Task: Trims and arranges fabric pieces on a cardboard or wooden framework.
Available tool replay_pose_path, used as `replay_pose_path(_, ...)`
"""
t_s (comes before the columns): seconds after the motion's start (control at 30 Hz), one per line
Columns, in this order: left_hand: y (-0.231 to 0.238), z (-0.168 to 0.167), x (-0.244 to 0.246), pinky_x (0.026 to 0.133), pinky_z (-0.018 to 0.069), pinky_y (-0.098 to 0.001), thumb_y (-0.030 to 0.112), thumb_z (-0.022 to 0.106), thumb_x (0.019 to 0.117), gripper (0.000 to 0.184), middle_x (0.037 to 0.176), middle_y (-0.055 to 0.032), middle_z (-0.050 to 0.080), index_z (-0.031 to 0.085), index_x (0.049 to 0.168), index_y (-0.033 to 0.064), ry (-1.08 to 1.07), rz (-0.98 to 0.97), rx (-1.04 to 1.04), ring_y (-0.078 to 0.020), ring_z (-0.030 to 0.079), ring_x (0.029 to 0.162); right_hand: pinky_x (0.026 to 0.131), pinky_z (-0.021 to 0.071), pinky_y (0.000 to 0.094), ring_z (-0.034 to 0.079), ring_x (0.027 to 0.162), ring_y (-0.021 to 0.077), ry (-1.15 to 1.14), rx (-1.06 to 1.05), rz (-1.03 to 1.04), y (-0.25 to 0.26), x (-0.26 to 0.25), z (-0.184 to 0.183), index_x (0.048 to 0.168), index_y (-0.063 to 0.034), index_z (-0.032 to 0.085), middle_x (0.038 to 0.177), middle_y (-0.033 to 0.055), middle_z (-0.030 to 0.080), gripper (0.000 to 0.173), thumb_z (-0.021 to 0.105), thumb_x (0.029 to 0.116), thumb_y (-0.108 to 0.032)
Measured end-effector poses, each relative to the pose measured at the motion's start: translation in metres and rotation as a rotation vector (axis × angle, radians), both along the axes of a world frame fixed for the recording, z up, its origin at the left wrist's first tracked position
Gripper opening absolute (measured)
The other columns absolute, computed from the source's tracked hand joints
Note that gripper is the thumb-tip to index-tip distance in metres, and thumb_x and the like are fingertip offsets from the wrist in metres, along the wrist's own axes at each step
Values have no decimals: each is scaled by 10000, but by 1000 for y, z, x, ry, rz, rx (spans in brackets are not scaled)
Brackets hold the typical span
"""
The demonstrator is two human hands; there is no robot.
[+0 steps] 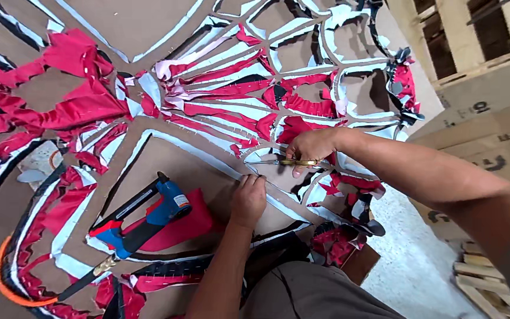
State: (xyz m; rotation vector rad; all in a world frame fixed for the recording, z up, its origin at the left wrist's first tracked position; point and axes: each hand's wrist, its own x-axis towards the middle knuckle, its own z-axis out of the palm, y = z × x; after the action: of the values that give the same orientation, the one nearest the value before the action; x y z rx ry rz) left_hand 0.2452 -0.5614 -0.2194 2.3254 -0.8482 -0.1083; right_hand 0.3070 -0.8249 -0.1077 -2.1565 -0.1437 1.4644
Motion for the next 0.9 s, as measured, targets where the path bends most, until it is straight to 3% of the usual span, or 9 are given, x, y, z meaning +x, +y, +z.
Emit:
replay_pose_path(0.17, 1, 0, 0, 832, 602, -409, 101, 597, 983, 199, 967, -91, 723, 774, 1074, 87, -2, 5, 19, -266, 701, 984, 597, 545, 379, 611, 574, 159, -38, -23, 11, 4, -5, 1, 1035, -87, 722, 704, 55, 663, 395, 783, 892, -451)
replay_pose_path(0.37, 0, 0, 0, 813, 600, -423, 96, 587, 979, 212, 947, -100, 716, 771, 1082, 72, -4, -8, -9, -275, 702, 945, 565, 506, 394, 577, 573, 142, -220, 41, -45, -9, -36, 15, 909, -124, 712, 658, 9, 608, 319, 799, 882, -431)
replay_pose_path(0.5, 0, 0, 1, 841, 602, -432, 100, 587, 987, 212, 975, -109, 724, 766, 1096, 64, 21, -1, -23, -283, 706, 973, 538, 570, 337, 635, 534, 135, -150, 74, -395, -29, -85, 36, 984, -100, 700, 655, 27, 660, 330, 815, 880, -391)
replay_pose_path(0.67, -10, 23, 0, 850, 587, -557, 139, 604, 988, 234, 1041, -183, 730, 754, 1125, 23, 63, -43, 115, -375, 710, 1006, 535, 579, 327, 649, 570, 157, -128, 119, -889, -35, -193, 52, 1112, -80, 675, 750, 57, 687, 358, 807, 894, -331)
replay_pose_path(0.8, -34, 38, -2, 982, 498, -603, 273, 610, 985, 311, 1189, -171, 705, 743, 1174, 66, 47, -288, 205, -395, 640, 1160, 522, 566, 313, 639, 552, 156, -83, 110, -1153, -18, -276, 55, 1109, -79, 665, 722, 67, 679, 351, 805, 895, -320)
replay_pose_path(0.87, -57, 44, -1, 1101, 427, -574, 392, 598, 1022, 404, 1283, -146, 682, 710, 1272, 96, 258, -476, 368, -343, 606, 1250, 540, 570, 315, 650, 572, 156, -50, 98, -1206, -7, -307, 52, 1117, -91, 670, 742, 60, 692, 342, 807, 893, -311)
replay_pose_path(0.9, -68, 45, -1, 1103, 437, -555, 431, 587, 1029, 424, 1278, -121, 687, 701, 1288, 116, 380, -542, 461, -310, 614, 1246, 561, 578, 320, 658, 591, 155, -34, 91, -1226, -3, -321, 50, 1124, -98, 673, 758, 55, 700, 351, 811, 894, -325)
